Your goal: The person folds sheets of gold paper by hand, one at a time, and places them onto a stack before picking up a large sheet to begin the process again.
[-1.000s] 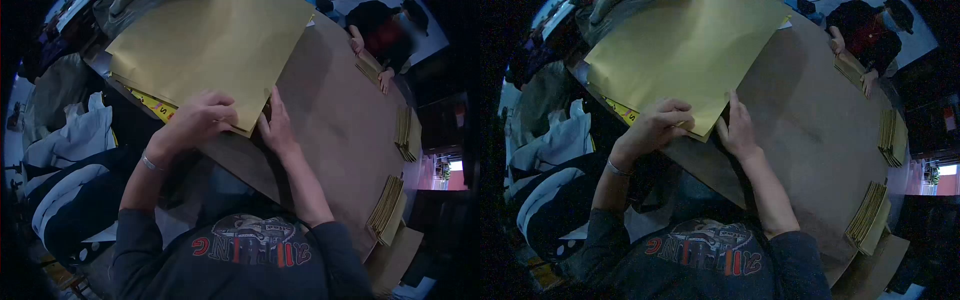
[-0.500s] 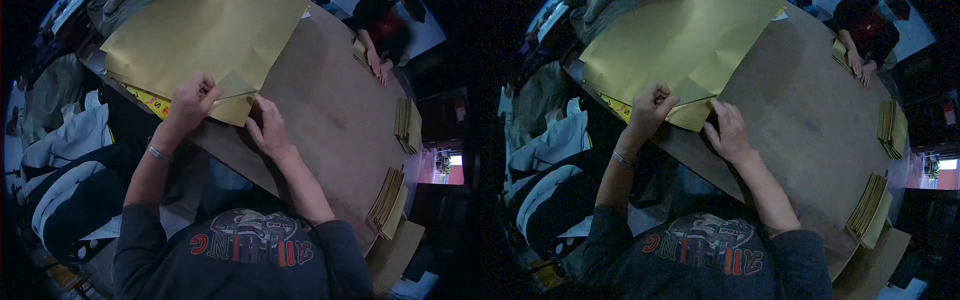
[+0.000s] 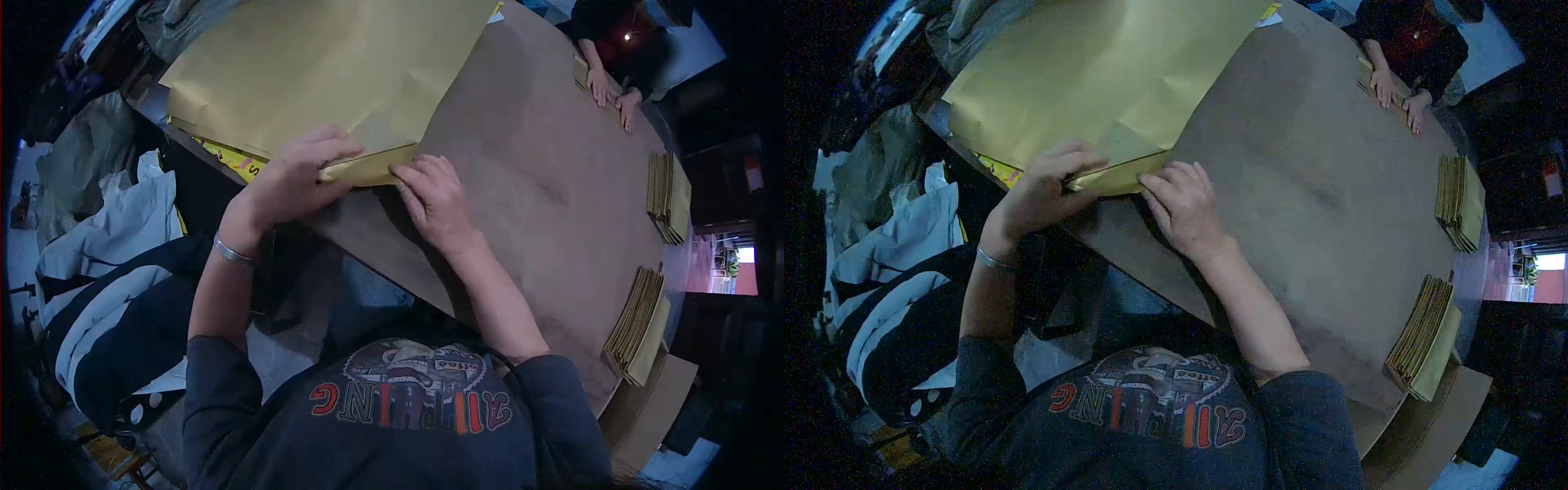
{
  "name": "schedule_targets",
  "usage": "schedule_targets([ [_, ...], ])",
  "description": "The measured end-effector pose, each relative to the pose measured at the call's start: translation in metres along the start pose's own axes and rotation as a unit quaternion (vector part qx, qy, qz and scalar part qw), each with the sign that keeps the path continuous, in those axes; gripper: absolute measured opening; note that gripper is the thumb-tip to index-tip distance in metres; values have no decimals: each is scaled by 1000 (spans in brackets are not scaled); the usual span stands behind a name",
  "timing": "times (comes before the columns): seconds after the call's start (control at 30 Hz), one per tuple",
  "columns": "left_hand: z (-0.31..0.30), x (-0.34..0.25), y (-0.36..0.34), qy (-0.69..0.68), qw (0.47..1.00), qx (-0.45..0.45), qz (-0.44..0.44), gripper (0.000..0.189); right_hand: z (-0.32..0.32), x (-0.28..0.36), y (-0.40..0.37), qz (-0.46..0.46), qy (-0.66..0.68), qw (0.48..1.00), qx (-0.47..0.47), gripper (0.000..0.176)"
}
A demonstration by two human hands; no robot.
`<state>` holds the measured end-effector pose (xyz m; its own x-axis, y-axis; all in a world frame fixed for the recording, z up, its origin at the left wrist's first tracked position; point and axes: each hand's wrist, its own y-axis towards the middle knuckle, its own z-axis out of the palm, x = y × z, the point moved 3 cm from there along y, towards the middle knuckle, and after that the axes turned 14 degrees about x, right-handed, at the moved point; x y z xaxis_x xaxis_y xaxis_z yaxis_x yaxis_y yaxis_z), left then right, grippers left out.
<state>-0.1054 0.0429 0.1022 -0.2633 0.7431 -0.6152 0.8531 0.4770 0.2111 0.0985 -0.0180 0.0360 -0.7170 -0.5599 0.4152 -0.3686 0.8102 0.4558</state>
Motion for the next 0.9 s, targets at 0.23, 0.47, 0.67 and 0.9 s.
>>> schedule_targets([
  [0.23,1,-3,-1,4,999,19,-31,38,0,2,-2,-3,14,1000,16,29],
  [0.47,4,-5,0,28,999,28,-22,40,11,0,-12,28,54,998,-5,66],
  [0.67,3,-5,-1,14,999,23,-42,39,21,15,-17,61,190,979,32,80],
  [0.9,6,-7,0,13,999,7,-37,39,32,15,-14,116,258,959,-9,73],
])
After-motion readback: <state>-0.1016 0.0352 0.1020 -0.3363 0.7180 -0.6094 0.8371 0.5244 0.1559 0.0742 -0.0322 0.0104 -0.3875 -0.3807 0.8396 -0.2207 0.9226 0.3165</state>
